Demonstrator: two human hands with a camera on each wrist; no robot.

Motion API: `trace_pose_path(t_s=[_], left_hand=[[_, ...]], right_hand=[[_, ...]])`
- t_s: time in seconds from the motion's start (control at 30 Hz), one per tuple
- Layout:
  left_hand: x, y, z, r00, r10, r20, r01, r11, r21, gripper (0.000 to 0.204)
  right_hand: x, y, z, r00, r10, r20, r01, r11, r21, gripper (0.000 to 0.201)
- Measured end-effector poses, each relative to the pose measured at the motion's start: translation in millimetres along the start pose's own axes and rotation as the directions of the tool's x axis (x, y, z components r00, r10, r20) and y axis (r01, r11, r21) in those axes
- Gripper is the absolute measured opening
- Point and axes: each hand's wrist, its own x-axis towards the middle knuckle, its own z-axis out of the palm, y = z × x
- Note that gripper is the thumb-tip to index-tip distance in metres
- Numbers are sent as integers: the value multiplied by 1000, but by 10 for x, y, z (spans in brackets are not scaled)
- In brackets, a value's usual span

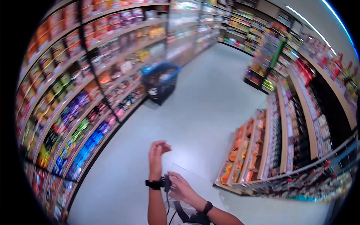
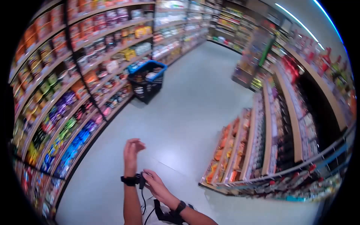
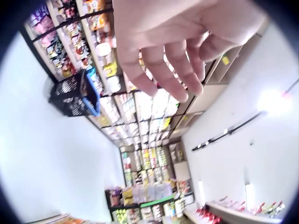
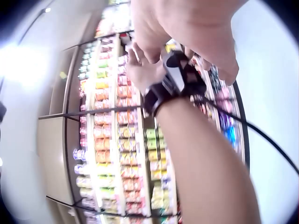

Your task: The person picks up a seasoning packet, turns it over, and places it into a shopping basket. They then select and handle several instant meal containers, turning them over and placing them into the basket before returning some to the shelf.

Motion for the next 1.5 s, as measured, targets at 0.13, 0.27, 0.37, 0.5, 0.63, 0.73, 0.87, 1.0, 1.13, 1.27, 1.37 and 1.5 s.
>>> trace_pose_path(t_s=[0.13, 0.27, 0.37, 0.5, 0.63, 0.73, 0.87, 1.0, 1.13, 1.27, 1.37, 1.5], left_hand=[[390, 96, 148, 989, -23, 146, 5, 993, 121, 40], [178, -85, 393, 679, -343, 649, 538, 834, -122, 75], [210, -339, 369, 476, -384, 791, 647, 762, -20, 76], [469, -569, 280, 435, -571, 696, 802, 597, -11, 55], [1032, -612, 143, 509, -595, 622, 822, 550, -146, 48], [1582, -659, 48, 676, -543, 499, 705, 673, -223, 42], [2532, -543, -208, 789, -552, 269, 608, 764, -214, 31], [3048, -748, -331, 756, -652, 61, 652, 740, -168, 29], [3479, -1071, -345, 709, -705, 5, 679, 681, -275, 26], [4001, -1502, -431, 710, -698, 93, 694, 671, -261, 27], [4509, -1605, -522, 703, -686, 187, 711, 665, -231, 24], [5257, -1730, -467, 683, -668, 297, 726, 665, -173, 27]], right_hand=[[533, -896, 53, 737, -661, -146, 600, 737, -310, 26], [754, -1652, 67, 486, -845, -223, 675, 525, -518, 22], [857, -1958, 153, 93, -992, -81, 515, 118, -849, 20], [1300, -2129, 145, -49, -999, 0, 432, -21, -901, 22], [2019, -2266, 235, 343, -789, -509, 914, 406, -15, 19], [2798, -2446, 344, 841, -455, -291, 466, 339, 817, 17], [3865, -2455, 644, 884, -429, -184, 451, 684, 573, 13], [4671, -2565, 879, 707, -707, -19, 628, 639, -443, 16], [5195, -2584, 591, 621, -727, 295, 579, 171, -797, 19], [5728, -2798, 387, 726, -565, 392, 627, 309, -715, 20], [6050, -2987, 304, 873, -484, -68, 481, 828, 288, 20], [6454, -3415, 153, 874, -453, -177, 425, 536, 729, 20]])
